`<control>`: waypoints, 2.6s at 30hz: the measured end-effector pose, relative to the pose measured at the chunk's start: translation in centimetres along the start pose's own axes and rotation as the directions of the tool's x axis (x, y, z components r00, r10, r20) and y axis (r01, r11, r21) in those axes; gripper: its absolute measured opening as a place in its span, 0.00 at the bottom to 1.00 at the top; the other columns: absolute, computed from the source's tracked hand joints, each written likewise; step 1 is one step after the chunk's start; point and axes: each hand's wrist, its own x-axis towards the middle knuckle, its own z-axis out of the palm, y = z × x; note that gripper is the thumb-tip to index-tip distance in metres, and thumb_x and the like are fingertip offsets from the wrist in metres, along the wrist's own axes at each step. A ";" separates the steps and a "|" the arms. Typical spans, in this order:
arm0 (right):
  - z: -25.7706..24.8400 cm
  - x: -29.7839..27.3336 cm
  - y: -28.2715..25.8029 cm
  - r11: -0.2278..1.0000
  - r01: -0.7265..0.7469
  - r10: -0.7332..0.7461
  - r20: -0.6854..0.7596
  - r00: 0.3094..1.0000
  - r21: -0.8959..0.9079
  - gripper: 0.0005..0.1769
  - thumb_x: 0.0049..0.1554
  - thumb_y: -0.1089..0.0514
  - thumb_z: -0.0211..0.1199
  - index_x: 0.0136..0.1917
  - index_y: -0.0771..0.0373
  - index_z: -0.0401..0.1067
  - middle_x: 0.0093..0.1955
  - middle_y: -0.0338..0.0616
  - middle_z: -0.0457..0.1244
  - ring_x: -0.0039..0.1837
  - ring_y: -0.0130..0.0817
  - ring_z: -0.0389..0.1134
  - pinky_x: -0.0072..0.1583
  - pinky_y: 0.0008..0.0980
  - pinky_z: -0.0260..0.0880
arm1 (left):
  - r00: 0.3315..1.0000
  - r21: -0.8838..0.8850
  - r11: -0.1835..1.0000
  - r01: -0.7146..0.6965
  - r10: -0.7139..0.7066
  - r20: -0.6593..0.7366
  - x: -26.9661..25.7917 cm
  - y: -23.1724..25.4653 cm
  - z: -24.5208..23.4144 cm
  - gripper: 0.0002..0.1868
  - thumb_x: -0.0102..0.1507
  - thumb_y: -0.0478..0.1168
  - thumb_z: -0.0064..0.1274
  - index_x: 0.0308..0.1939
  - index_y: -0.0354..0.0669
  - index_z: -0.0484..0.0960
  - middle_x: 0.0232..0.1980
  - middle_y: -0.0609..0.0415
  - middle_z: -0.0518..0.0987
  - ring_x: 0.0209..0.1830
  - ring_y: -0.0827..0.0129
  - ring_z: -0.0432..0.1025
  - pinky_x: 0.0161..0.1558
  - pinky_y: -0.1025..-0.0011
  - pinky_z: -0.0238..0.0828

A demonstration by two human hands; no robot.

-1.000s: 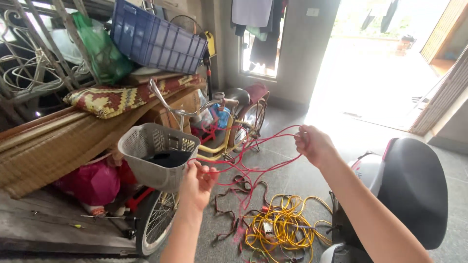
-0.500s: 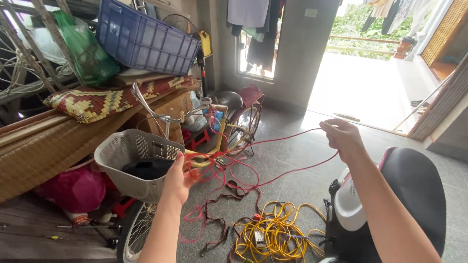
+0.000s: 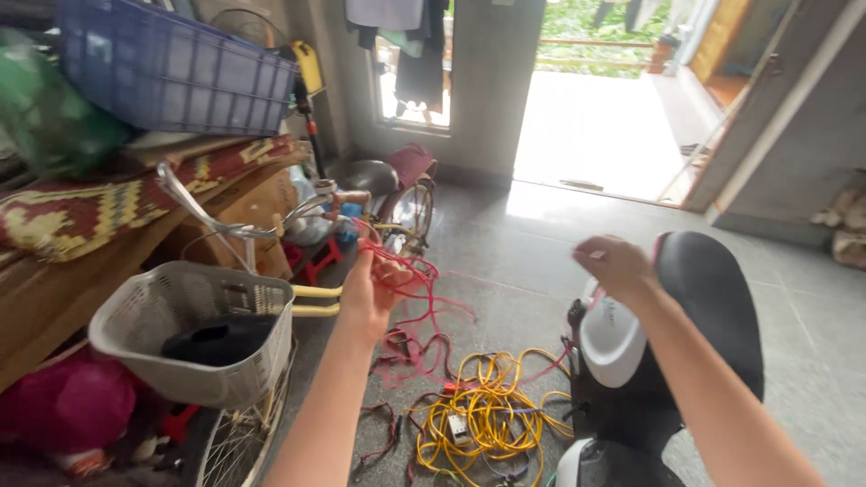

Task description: The person untangles and coils several colored cables and cords on the floor, then places them into a basket. The person handles green, blue, red, and yellow cords, separating and winding them before depositing them into a container.

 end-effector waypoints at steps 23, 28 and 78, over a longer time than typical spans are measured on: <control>8.7 -3.5 -15.0 0.410 -0.261 -0.060 0.312 0.948 0.874 0.16 0.60 0.57 0.57 0.57 0.65 0.78 0.23 0.49 0.60 0.23 0.31 0.57 0.29 0.25 0.52 | 0.915 0.183 0.982 -0.049 -0.029 0.402 -4.3 -3.7 1.2 0.14 0.70 0.48 0.55 0.32 0.47 0.78 0.21 0.53 0.74 0.26 0.60 0.79 0.46 0.60 0.77; 5.9 -6.7 -18.2 0.436 -0.201 -0.289 0.348 0.892 0.877 0.33 0.61 0.56 0.60 0.79 0.59 0.62 0.49 0.48 0.69 0.51 0.36 0.69 0.56 0.36 0.72 | 0.960 0.024 0.998 -0.055 0.047 0.275 -4.7 -4.5 2.2 0.20 0.70 0.54 0.54 0.27 0.52 0.77 0.38 0.56 0.87 0.46 0.63 0.84 0.58 0.65 0.74; 17.3 -2.9 -4.5 0.531 -0.160 -0.305 0.364 0.880 0.832 0.14 0.66 0.57 0.52 0.43 0.63 0.75 0.21 0.40 0.61 0.22 0.25 0.62 0.30 0.19 0.59 | 0.922 0.616 0.714 -0.332 0.107 0.373 -3.8 -4.0 10.1 0.19 0.72 0.32 0.41 0.60 0.45 0.85 0.30 0.44 0.83 0.19 0.73 0.66 0.24 0.82 0.60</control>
